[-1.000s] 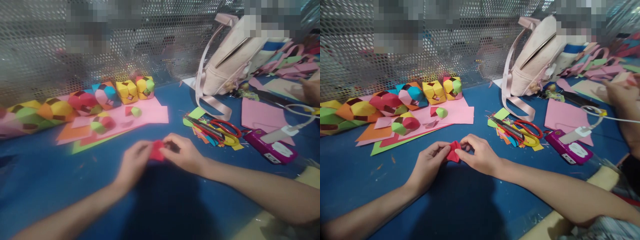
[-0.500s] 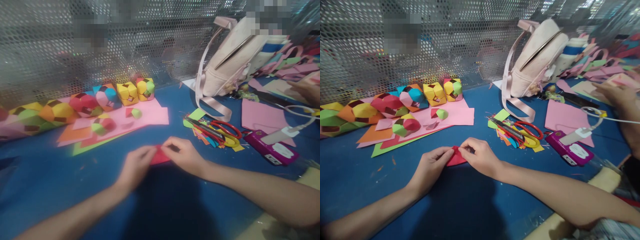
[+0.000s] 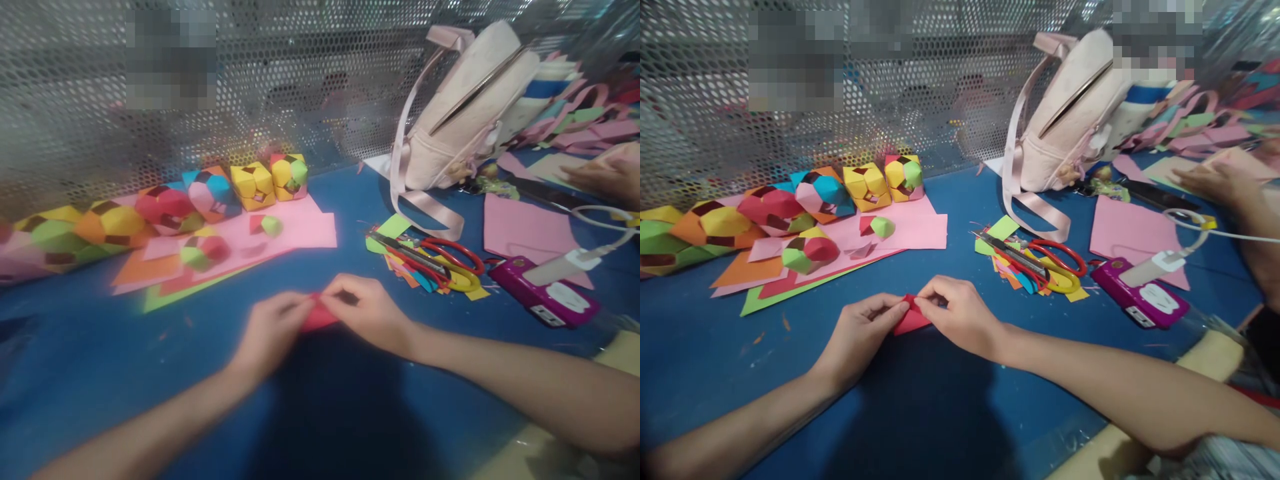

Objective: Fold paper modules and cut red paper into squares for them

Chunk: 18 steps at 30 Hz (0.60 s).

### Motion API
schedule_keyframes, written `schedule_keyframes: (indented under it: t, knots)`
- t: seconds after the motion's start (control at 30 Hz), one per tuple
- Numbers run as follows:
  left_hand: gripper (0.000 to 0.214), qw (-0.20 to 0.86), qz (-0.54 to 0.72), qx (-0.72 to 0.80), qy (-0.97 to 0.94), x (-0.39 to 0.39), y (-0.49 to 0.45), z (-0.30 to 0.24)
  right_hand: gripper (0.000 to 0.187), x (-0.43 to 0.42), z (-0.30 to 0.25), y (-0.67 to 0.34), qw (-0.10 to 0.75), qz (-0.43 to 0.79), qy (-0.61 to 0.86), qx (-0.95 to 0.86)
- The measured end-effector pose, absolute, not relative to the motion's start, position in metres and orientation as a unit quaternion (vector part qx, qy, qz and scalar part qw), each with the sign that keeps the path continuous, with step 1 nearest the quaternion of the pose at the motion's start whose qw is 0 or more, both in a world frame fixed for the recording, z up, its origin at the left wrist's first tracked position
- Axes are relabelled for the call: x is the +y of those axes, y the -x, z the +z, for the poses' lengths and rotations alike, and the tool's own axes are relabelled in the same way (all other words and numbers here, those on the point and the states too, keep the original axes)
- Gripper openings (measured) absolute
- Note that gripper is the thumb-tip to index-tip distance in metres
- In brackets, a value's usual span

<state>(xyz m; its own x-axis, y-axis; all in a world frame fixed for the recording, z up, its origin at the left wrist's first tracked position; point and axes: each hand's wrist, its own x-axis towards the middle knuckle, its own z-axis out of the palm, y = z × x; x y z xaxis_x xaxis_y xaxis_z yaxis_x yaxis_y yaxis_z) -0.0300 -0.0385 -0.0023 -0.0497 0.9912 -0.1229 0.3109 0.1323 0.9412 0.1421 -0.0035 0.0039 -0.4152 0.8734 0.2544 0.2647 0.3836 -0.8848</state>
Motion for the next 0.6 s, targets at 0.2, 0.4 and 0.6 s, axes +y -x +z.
schedule_keyframes:
  t: [0.2,0.4,0.6]
  knots:
    - [0.024,0.446,0.389,0.612,-0.525,-0.0367,0.0289,-0.0004,0.016,-0.0036,0.0039,-0.1422,0.385,0.396,0.381,-0.741]
    - [0.024,0.455,0.400,0.607,-0.514,-0.0377,0.0261,0.0025,0.012,-0.0035,0.0035,-0.1413,0.385,0.407,0.374,-0.739]
    - [0.023,0.453,0.386,0.605,-0.529,-0.0385,0.0265,0.0014,0.013,-0.0034,0.0026,-0.1406,0.396,0.397,0.363,-0.744]
